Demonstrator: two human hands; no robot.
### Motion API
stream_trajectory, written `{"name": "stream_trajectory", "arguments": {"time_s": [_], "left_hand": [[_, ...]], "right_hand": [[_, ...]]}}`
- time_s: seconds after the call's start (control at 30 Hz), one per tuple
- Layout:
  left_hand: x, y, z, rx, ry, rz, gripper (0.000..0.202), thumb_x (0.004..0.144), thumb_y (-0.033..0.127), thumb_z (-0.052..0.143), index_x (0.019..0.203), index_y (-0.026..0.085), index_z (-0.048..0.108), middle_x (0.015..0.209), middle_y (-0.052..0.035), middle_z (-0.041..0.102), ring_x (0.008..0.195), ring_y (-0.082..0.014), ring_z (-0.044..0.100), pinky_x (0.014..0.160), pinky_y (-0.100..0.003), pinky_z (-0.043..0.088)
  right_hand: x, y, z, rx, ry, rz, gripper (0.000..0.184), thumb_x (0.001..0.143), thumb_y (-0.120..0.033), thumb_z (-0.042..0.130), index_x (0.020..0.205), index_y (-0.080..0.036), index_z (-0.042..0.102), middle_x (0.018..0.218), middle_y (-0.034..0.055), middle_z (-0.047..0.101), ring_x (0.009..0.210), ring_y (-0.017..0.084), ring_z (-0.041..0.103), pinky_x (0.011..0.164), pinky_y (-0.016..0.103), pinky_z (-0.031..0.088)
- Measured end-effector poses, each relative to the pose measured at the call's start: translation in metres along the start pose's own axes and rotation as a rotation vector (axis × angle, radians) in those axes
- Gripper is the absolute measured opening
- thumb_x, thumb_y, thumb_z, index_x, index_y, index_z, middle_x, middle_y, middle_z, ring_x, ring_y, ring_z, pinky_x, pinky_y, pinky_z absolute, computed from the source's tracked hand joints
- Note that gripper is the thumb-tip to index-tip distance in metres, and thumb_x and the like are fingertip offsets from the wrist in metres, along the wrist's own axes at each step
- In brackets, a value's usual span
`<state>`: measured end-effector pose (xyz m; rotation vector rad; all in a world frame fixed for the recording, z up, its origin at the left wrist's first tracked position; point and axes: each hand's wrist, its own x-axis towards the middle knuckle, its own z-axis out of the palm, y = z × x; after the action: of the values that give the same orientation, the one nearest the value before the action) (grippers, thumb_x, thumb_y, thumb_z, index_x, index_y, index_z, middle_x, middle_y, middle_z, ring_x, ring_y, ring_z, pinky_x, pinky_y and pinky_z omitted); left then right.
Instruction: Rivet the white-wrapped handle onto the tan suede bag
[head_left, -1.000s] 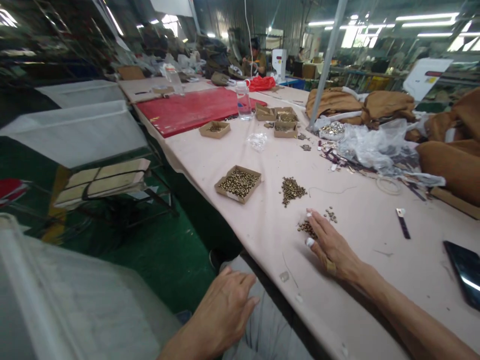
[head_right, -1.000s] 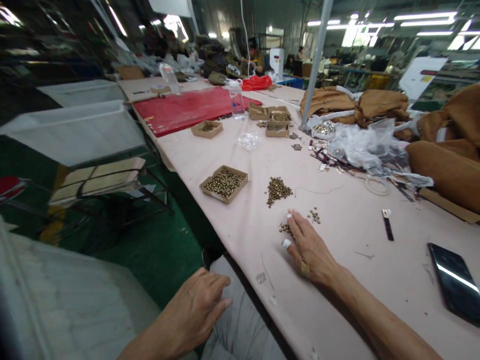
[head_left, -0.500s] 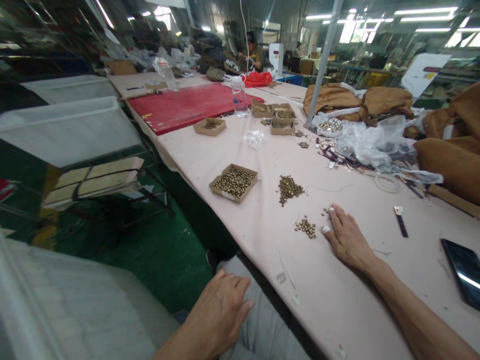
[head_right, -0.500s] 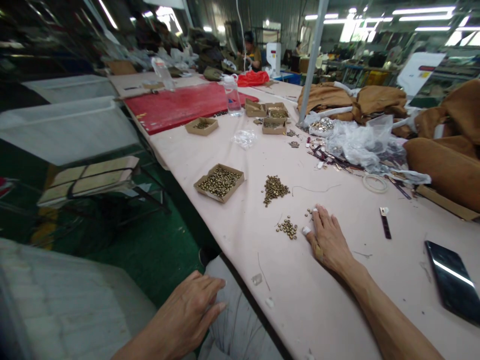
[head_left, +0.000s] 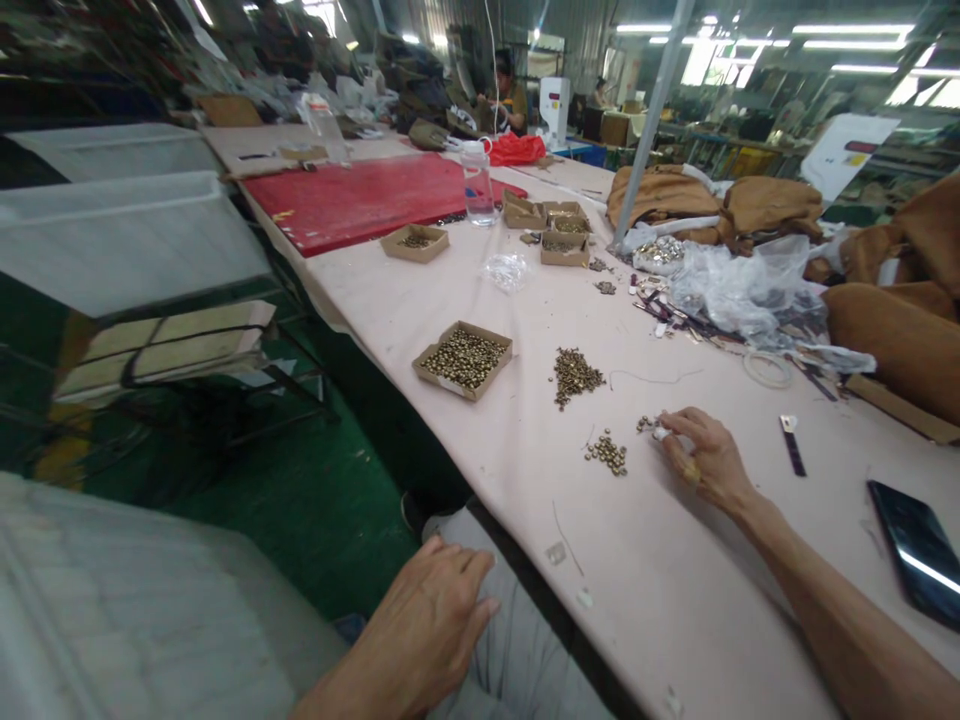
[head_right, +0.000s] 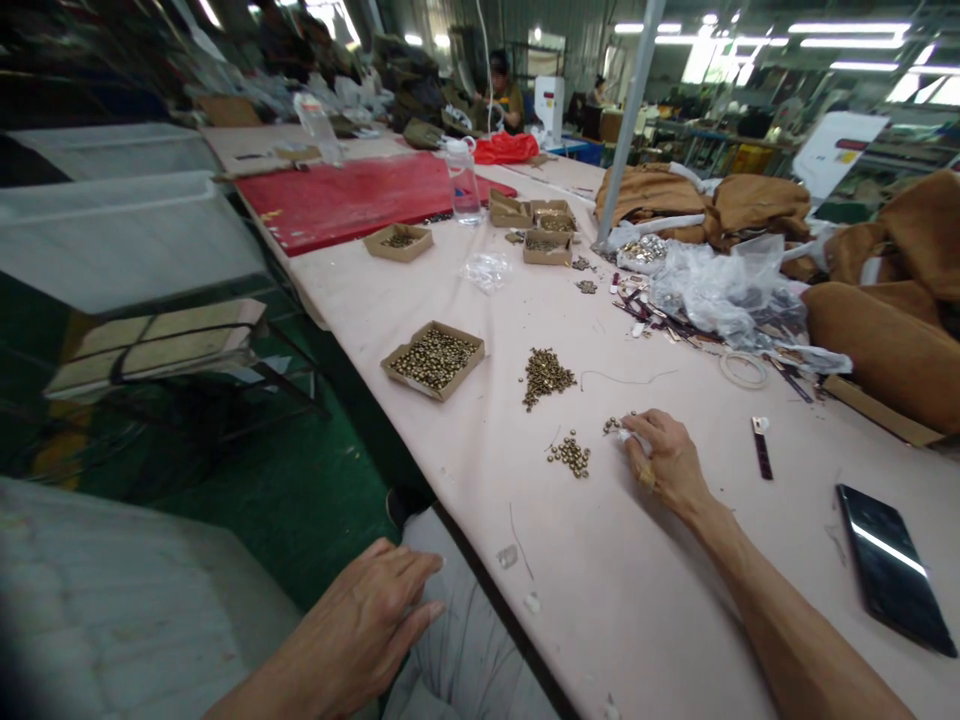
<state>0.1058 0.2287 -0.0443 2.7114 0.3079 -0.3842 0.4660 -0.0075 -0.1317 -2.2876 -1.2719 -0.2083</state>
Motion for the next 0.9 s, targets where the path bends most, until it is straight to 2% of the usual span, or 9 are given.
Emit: {"name": "stream_trajectory", "arguments": {"time_s": [0.17, 0.3, 0.4, 0.5, 0.57, 0.77, 0.9], "left_hand": [[-0.001, 0.0, 0.001, 0.003, 0.006, -0.004, 0.021, 0.099, 0.024, 0.044, 0.103, 0.018, 0.064, 0.1, -0.0111, 0.069, 0.098, -0.0298, 0.066, 0.099, -0.052, 0.043], [-0.002, -0.002, 0.004, 0.011, 0.01, -0.002, 0.019, 0.097, 0.023, 0.044, 0.101, 0.019, 0.063, 0.1, -0.0107, 0.07, 0.098, -0.0289, 0.066, 0.098, -0.051, 0.043], [-0.002, -0.001, 0.004, 0.027, 0.021, 0.006, 0.018, 0.097, 0.023, 0.045, 0.099, 0.019, 0.062, 0.096, -0.0097, 0.069, 0.095, -0.0283, 0.065, 0.095, -0.049, 0.043], [-0.003, -0.001, 0.004, 0.032, 0.038, 0.011, 0.017, 0.097, 0.024, 0.046, 0.097, 0.019, 0.062, 0.094, -0.0097, 0.069, 0.091, -0.0274, 0.065, 0.093, -0.048, 0.044], [-0.003, -0.001, 0.004, 0.035, 0.043, 0.012, 0.018, 0.097, 0.025, 0.046, 0.095, 0.018, 0.062, 0.093, -0.0102, 0.068, 0.091, -0.0276, 0.064, 0.093, -0.048, 0.044], [-0.004, -0.002, 0.007, 0.043, 0.032, 0.009, 0.019, 0.098, 0.025, 0.045, 0.098, 0.018, 0.063, 0.094, -0.0104, 0.068, 0.093, -0.0291, 0.065, 0.095, -0.05, 0.044], [-0.004, -0.002, 0.006, 0.04, 0.029, -0.003, 0.018, 0.098, 0.025, 0.047, 0.099, 0.019, 0.063, 0.096, -0.0102, 0.068, 0.096, -0.0291, 0.065, 0.099, -0.05, 0.043]], "right_hand": [[0.031, 0.005, 0.004, -0.051, -0.148, -0.099, 0.027, 0.097, -0.023, 0.054, 0.109, -0.021, 0.078, 0.096, 0.009, 0.07, 0.085, 0.023, 0.063, 0.078, 0.035, 0.047], [0.05, 0.002, 0.0, -0.125, -0.257, -0.183, 0.023, 0.096, -0.02, 0.056, 0.096, -0.021, 0.079, 0.095, 0.0088, 0.07, 0.09, 0.024, 0.062, 0.081, 0.035, 0.041], [0.064, -0.001, -0.005, -0.166, -0.347, -0.261, 0.018, 0.088, -0.014, 0.06, 0.084, -0.02, 0.076, 0.092, 0.009, 0.069, 0.091, 0.024, 0.061, 0.081, 0.035, 0.037], [0.078, 0.0, -0.008, -0.163, -0.442, -0.334, 0.015, 0.076, -0.007, 0.063, 0.077, -0.018, 0.072, 0.086, 0.0078, 0.068, 0.083, 0.022, 0.06, 0.075, 0.032, 0.036], [0.086, 0.002, -0.008, -0.142, -0.5, -0.382, 0.015, 0.073, -0.006, 0.063, 0.075, -0.019, 0.07, 0.083, 0.0063, 0.067, 0.078, 0.02, 0.059, 0.071, 0.029, 0.036], [0.09, 0.008, -0.01, -0.112, -0.558, -0.462, 0.022, 0.084, -0.005, 0.053, 0.077, -0.019, 0.068, 0.082, 0.0063, 0.066, 0.077, 0.019, 0.058, 0.07, 0.028, 0.038], [0.087, 0.009, -0.014, -0.094, -0.582, -0.495, 0.023, 0.086, -0.005, 0.052, 0.08, -0.019, 0.069, 0.085, 0.0074, 0.067, 0.078, 0.019, 0.058, 0.071, 0.028, 0.039]]}}
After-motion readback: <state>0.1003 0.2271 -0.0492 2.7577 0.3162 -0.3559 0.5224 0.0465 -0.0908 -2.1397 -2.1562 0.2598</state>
